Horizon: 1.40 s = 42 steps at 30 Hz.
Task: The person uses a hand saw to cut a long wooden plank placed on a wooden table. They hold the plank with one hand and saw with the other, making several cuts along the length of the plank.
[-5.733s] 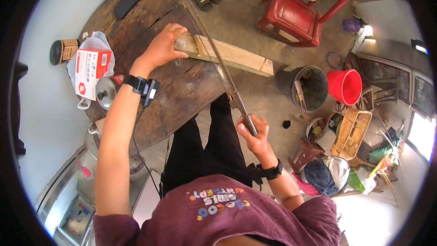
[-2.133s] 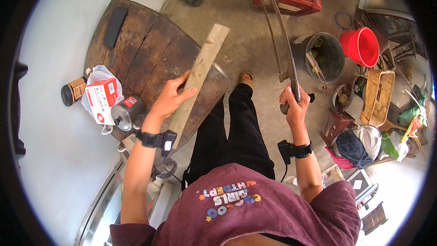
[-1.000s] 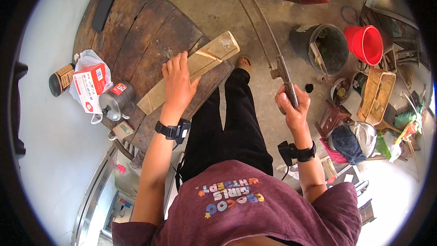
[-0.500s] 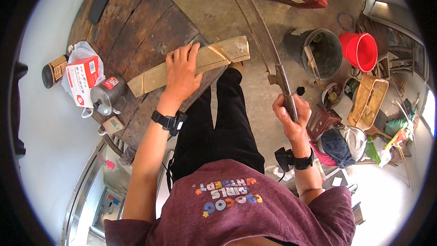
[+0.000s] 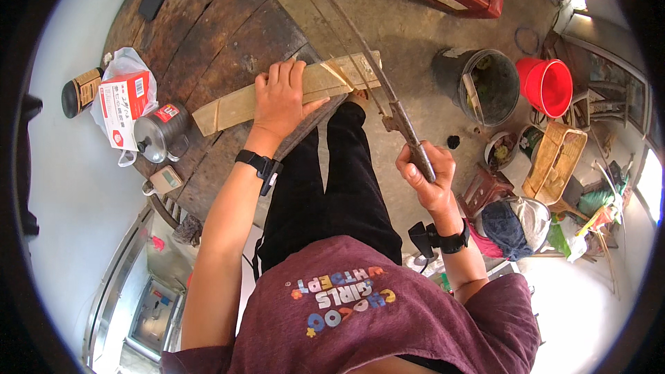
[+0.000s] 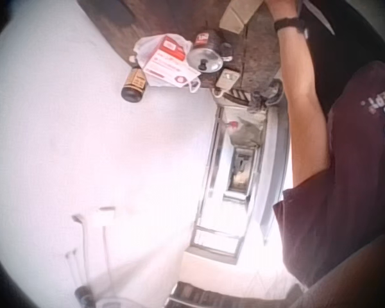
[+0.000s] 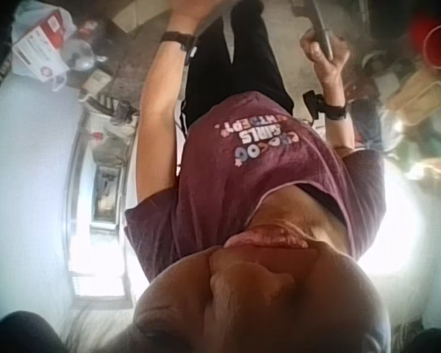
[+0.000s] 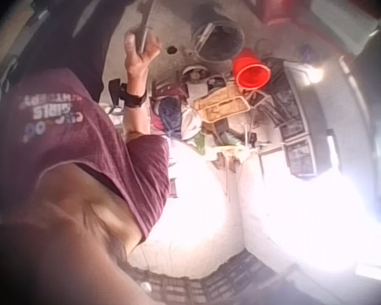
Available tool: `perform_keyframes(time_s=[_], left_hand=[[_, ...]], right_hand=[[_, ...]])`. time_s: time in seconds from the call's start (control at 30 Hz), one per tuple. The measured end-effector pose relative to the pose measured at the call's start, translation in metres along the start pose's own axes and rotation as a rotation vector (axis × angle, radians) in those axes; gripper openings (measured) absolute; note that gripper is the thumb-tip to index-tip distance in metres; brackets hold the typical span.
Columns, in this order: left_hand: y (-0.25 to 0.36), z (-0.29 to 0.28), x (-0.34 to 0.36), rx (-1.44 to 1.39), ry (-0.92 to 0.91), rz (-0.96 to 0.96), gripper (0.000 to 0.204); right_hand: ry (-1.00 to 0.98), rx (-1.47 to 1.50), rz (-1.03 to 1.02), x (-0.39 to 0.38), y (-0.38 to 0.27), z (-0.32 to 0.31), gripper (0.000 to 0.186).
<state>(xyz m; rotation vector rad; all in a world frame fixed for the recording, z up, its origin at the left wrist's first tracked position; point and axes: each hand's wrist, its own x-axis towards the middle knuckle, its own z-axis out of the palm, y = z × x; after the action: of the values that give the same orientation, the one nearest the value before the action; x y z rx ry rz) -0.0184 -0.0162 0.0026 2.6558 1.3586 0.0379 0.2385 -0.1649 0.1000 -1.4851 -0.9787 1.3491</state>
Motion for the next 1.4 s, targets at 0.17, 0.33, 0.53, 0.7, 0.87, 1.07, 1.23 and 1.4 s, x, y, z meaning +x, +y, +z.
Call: perform_keyframes(time_s=[0.17, 0.33, 0.53, 0.7, 0.87, 1.07, 1.23, 1.4], left_hand=[[0.001, 0.001, 0.000, 0.054, 0.011, 0.003, 0.082], [0.000, 0.003, 0.001, 0.062, 0.006, 0.009, 0.081], [-0.001, 0.007, 0.000, 0.021, 0.047, 0.013, 0.080], [-0.002, 0.004, 0.001, 0.072, 0.037, 0.055, 0.079], [-0.005, 0.006, -0.001, 0.138, 0.025, 0.107, 0.080], [-0.005, 0.010, -0.001, 0.160, 0.053, 0.112, 0.080], [-0.004, 0.011, -0.001, 0.177, 0.054, 0.102, 0.080], [-0.005, 0.013, -0.002, 0.170, 0.089, 0.101, 0.082]], right_hand=[[-0.057, -0.004, 0.007, 0.001, 0.004, 0.000, 0.050], [-0.075, -0.049, 0.001, 0.000, 0.008, 0.007, 0.040], [-0.013, -0.098, -0.027, -0.006, 0.022, 0.016, 0.037], [0.031, 0.019, -0.045, -0.008, 0.047, 0.008, 0.045], [-0.053, 0.069, -0.126, -0.006, 0.065, -0.009, 0.053], [-0.125, -0.006, -0.125, -0.004, 0.058, -0.016, 0.042], [-0.122, 0.035, -0.104, 0.001, 0.061, -0.009, 0.041], [-0.094, 0.154, -0.017, -0.001, 0.074, -0.004, 0.044]])
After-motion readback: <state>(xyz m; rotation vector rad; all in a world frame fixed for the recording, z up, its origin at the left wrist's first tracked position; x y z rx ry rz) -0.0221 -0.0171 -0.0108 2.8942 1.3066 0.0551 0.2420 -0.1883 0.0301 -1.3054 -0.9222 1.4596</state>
